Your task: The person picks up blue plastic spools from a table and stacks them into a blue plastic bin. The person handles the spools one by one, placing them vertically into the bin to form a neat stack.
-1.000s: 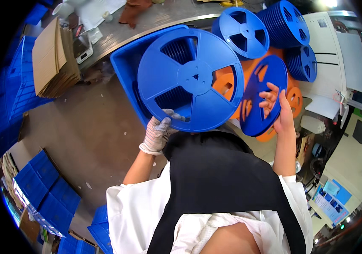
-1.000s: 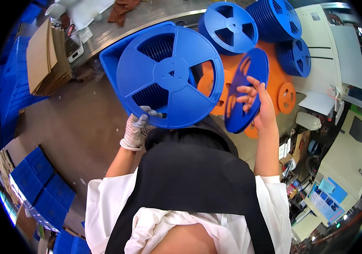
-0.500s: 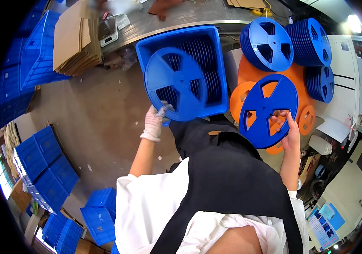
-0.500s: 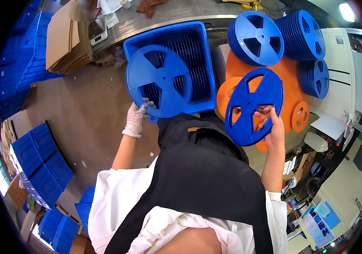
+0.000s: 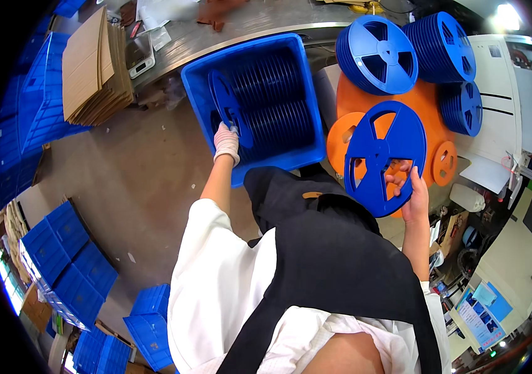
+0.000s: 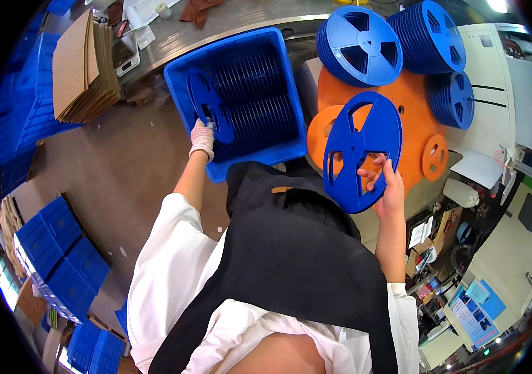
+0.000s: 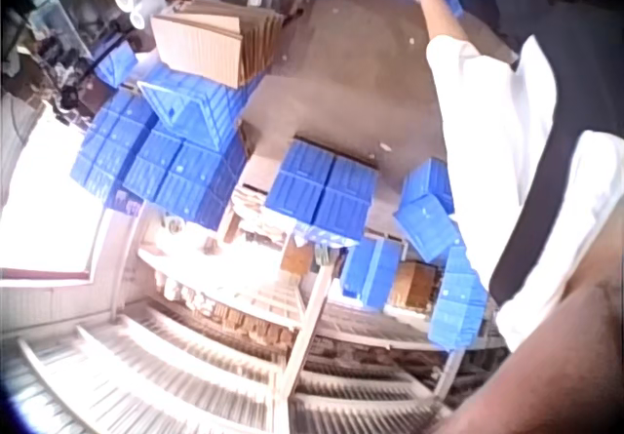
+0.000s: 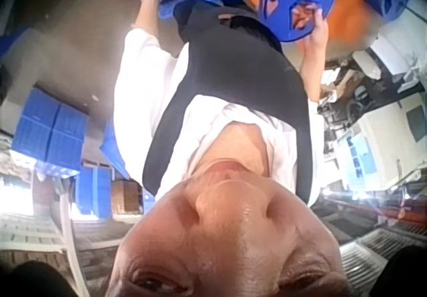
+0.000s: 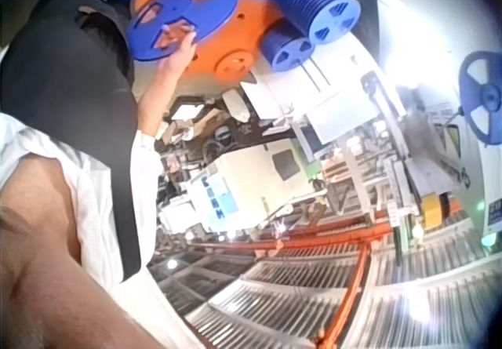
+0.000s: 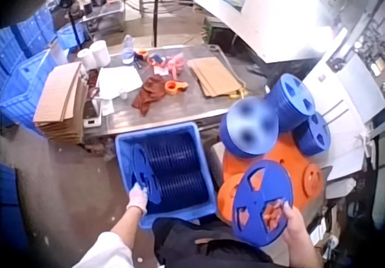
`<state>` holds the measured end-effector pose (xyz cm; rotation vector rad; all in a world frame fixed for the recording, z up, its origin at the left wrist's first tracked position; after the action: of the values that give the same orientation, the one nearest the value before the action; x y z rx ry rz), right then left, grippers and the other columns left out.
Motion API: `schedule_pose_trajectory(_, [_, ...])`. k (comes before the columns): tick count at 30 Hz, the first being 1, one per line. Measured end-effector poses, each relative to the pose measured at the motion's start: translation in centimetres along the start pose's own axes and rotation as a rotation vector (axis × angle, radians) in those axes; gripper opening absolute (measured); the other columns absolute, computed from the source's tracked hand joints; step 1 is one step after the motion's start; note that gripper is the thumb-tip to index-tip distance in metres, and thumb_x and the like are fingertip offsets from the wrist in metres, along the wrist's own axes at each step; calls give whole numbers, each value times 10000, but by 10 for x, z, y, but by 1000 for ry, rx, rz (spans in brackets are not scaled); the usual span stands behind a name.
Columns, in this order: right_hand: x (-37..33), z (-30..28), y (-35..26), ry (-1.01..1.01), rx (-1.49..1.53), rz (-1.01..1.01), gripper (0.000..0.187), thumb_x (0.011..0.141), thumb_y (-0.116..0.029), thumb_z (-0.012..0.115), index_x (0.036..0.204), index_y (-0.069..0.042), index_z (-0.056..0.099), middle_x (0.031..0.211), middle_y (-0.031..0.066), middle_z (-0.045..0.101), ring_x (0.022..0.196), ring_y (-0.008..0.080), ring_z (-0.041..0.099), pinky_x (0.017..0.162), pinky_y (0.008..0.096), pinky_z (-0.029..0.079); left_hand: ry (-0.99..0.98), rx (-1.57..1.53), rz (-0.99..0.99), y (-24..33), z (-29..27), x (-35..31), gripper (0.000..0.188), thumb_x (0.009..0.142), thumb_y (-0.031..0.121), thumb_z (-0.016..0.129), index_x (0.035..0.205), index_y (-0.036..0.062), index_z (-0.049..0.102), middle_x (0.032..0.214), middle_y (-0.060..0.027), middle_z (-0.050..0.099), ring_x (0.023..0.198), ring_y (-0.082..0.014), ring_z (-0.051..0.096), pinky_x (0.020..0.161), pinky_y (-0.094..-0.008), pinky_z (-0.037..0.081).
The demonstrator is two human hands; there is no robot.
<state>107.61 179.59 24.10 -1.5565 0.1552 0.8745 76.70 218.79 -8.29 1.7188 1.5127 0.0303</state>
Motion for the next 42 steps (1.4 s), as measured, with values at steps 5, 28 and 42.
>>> schedule_pose_trajectory(5, [-2, -6, 2, 3, 55, -54, 326, 1036, -368, 445, 1064, -54, 527, 1221, 93, 543, 831, 205, 669, 532, 233, 432, -103, 74, -136, -1, 9, -11, 654, 886, 259, 642, 1457, 112, 357, 1328, -245, 546, 1193, -402, 552, 986, -429, 458])
schedule_pose_trajectory(28, [-34, 37, 10, -565, 815, 51, 363, 1004, -421, 487, 1011, -59, 505, 1523, 189, 346, 423, 31, 365, 463, 206, 303, -52, 183, 1017, 328, -25, -215, 593, 888, 323, 539, 1378, 1, 452, 1425, -239, 442, 1351, -412, 379, 1152, -494, 258])
schedule_pose_trajectory(42, [6, 39, -51, -479, 707, 16, 578, 989, -479, 477, 1284, 18, 480, 1479, 306, 332, 700, 130, 530, 622, 240, 458, -201, 272, 1404, 275, -43, -275, 528, 691, 60, 657, 1213, 64, 578, 1228, -157, 589, 1236, -396, 510, 1046, -507, 420])
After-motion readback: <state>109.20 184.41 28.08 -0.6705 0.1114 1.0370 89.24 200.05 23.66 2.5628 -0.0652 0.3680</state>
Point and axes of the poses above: each hand's wrist, its own x-axis towards the middle knuckle, its own z-axis out of the palm, y = z × x, the point moved 10 cm from there along x, towards the middle knuckle
